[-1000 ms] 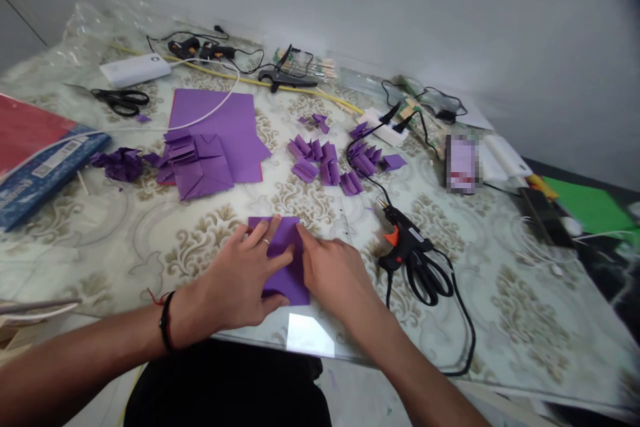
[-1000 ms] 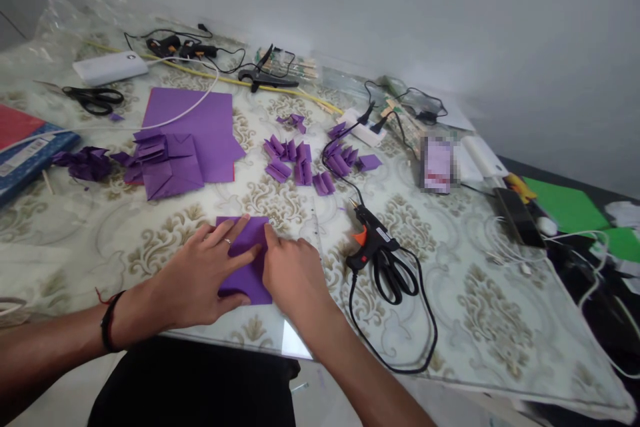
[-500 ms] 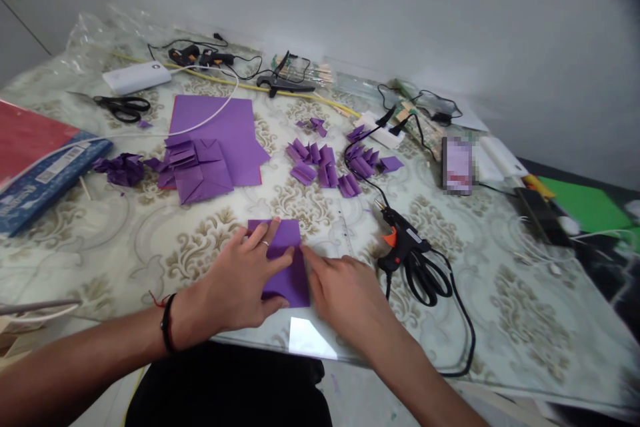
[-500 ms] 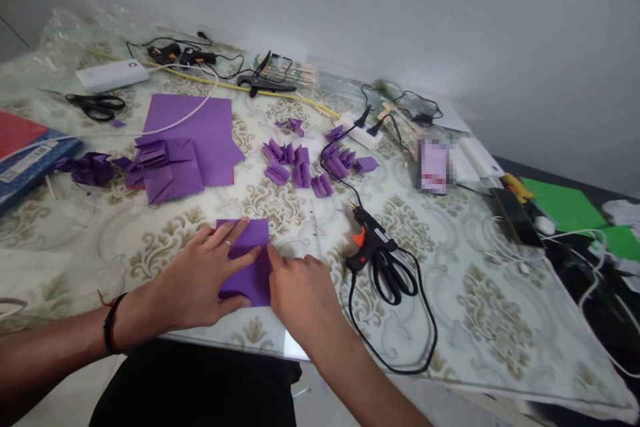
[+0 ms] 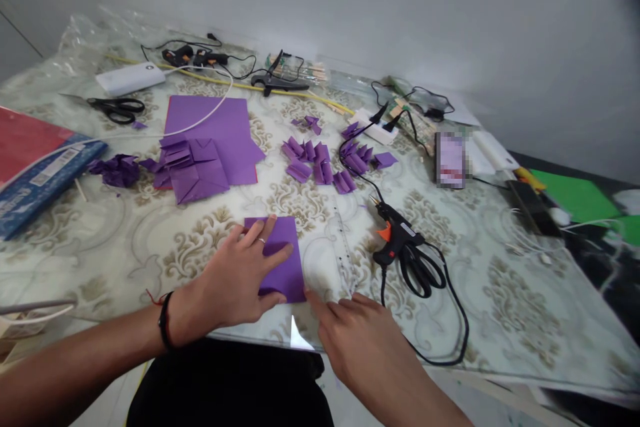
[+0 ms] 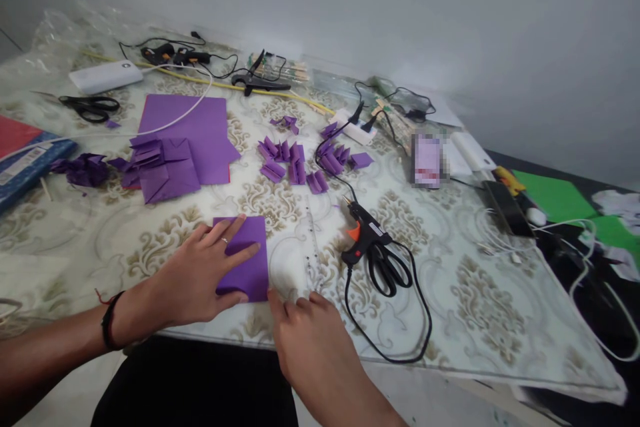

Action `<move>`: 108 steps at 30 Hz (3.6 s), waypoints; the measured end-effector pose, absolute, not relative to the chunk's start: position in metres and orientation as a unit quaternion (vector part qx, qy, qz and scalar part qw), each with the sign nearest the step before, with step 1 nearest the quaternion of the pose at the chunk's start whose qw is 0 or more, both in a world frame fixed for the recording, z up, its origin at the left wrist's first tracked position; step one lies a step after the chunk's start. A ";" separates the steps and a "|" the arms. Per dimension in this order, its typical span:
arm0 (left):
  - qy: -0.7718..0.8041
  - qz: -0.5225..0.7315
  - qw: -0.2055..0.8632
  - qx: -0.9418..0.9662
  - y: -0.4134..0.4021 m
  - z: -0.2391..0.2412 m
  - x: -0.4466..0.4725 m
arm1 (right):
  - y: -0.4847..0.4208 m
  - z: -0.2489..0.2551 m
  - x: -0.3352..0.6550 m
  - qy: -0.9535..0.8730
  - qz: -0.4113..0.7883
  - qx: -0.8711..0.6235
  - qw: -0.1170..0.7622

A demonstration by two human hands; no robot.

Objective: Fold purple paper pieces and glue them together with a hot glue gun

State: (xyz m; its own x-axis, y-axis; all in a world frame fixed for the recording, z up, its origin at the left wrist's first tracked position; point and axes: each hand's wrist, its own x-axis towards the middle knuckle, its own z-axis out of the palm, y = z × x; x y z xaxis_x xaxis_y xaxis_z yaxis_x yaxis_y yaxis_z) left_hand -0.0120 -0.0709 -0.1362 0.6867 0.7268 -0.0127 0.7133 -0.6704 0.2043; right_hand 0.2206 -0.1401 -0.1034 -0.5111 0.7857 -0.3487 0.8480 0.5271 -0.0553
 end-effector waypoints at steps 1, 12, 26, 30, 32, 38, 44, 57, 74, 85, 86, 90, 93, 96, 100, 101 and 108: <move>0.394 0.037 0.097 0.913 -0.071 -0.136 -0.012 | -0.144 -0.105 0.223 0.871 -0.096 0.464 0.126; 0.391 0.055 0.106 0.913 -0.070 -0.140 -0.015 | -0.156 -0.106 0.230 0.884 -0.077 0.457 -0.058; 0.351 0.129 0.145 0.916 -0.077 -0.158 -0.055 | -0.145 -0.154 0.210 0.809 -0.158 0.480 -0.299; 0.357 0.131 0.143 0.914 -0.078 -0.158 -0.055 | -0.141 -0.165 0.201 0.811 -0.168 0.470 -0.304; 0.363 0.128 0.143 0.912 -0.079 -0.158 -0.054 | -0.136 -0.167 0.198 0.811 -0.169 0.471 -0.303; 0.374 0.101 0.150 0.910 -0.078 -0.157 -0.054 | -0.127 -0.163 0.192 0.806 -0.172 0.488 -0.287; 0.370 0.093 0.152 0.912 -0.078 -0.157 -0.055 | -0.119 -0.159 0.192 0.813 -0.162 0.504 -0.242; 0.383 0.106 0.164 0.903 -0.080 -0.162 -0.054 | -0.079 -0.153 0.192 0.841 -0.094 0.512 -0.150; 0.389 0.113 0.169 0.898 -0.079 -0.157 -0.051 | -0.111 -0.146 0.204 0.864 -0.058 0.474 -0.161; 0.428 0.118 0.119 0.888 -0.087 -0.154 -0.031 | -0.137 -0.156 0.212 0.846 -0.067 0.473 -0.236; 0.433 0.119 0.116 0.886 -0.088 -0.154 -0.027 | -0.136 -0.157 0.212 0.844 -0.069 0.474 -0.241; 0.442 0.123 0.113 0.881 -0.091 -0.159 -0.021 | -0.128 -0.158 0.213 0.840 -0.077 0.479 -0.245; 0.441 0.123 0.116 0.882 -0.091 -0.162 -0.023 | -0.117 -0.160 0.214 0.839 -0.081 0.481 -0.240; 0.438 0.118 0.119 0.883 -0.091 -0.163 -0.024 | -0.104 -0.162 0.215 0.840 -0.082 0.481 -0.236; 0.438 0.113 0.118 0.884 -0.091 -0.162 -0.024 | -0.088 -0.163 0.215 0.846 -0.083 0.475 -0.227; 0.438 0.113 0.119 0.884 -0.091 -0.162 -0.024 | -0.084 -0.163 0.215 0.848 -0.083 0.474 -0.224; 0.438 0.117 0.121 0.883 -0.092 -0.165 -0.024 | -0.054 -0.167 0.214 0.856 -0.076 0.474 -0.193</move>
